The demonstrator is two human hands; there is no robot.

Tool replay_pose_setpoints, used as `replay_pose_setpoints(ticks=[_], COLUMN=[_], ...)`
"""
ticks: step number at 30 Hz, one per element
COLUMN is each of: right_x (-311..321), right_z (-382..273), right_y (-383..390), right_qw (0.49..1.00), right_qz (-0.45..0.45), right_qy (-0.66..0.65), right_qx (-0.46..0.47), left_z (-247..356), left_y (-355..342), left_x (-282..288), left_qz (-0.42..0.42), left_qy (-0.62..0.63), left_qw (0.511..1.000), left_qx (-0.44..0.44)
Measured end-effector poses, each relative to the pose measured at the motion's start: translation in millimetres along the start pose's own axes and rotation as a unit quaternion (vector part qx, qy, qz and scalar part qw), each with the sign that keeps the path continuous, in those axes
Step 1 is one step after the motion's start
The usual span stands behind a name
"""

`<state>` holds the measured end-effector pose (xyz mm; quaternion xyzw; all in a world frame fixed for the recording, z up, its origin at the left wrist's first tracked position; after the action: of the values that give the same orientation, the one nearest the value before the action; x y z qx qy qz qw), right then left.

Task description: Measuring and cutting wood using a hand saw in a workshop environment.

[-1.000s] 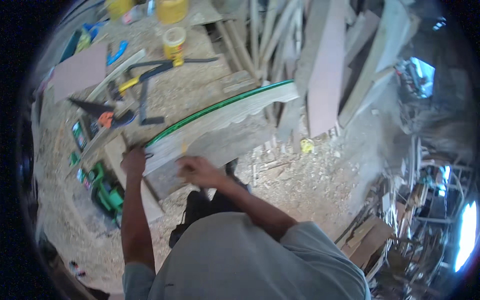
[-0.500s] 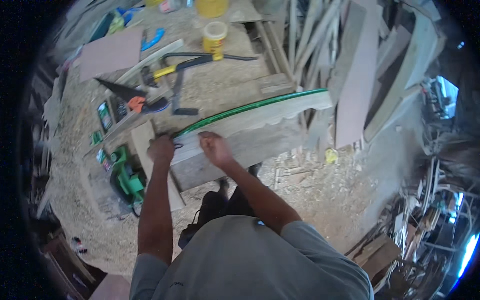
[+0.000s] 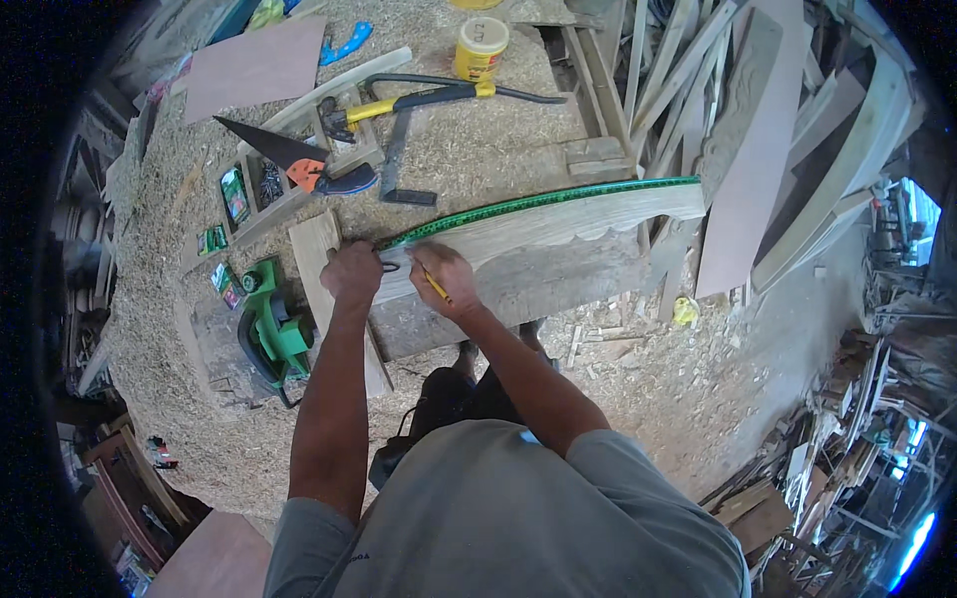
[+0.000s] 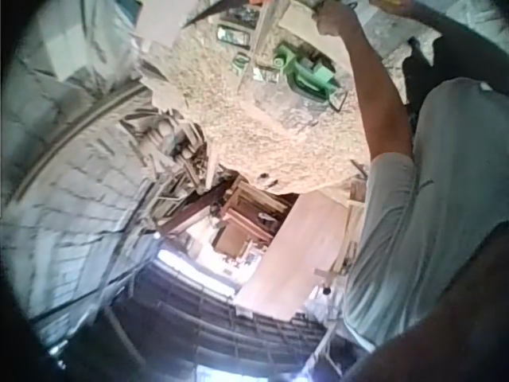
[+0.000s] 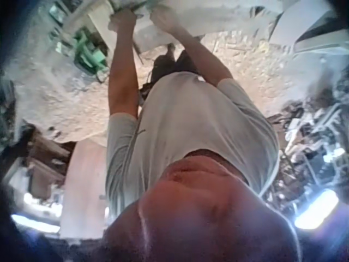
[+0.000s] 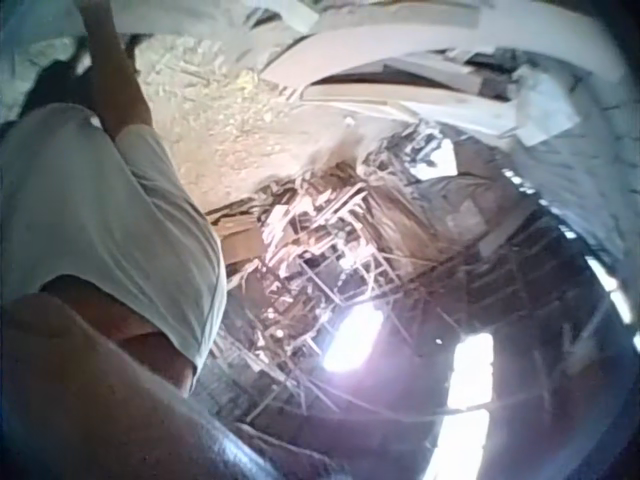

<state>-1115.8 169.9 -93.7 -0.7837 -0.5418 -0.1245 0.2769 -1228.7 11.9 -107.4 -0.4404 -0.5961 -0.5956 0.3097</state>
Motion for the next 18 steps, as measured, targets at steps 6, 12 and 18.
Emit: replay_pose_setpoints(ticks=[6,12,18], right_x=[-8,-5,-5], right_z=[3,10,14], right_y=[5,11,11], right_qw=[0.994,0.993,0.994], right_qz=[0.012,0.004,-0.021], right_qy=[0.084,0.074,0.082], right_qx=[0.072,0.094,0.071], left_z=[1,2,2], left_y=[5,6,5], left_x=[10,13,12], left_qz=[-0.008,-0.011,0.0], left_qy=[-0.001,-0.006,-0.003], left_qw=[1.0,1.0,1.0], left_qx=[0.0,0.001,-0.007])
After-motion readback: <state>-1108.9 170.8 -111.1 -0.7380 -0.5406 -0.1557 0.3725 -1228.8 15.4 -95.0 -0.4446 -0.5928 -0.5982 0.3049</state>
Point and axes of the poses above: each hand's wrist, its own y-axis away from the middle knuckle, its own x-axis out of the back of the hand, z = x × y, the point moved 5 cm from there along -y, towards the middle knuckle, and after that the axes turned 1 degree about -x, right-handed, at the moved point
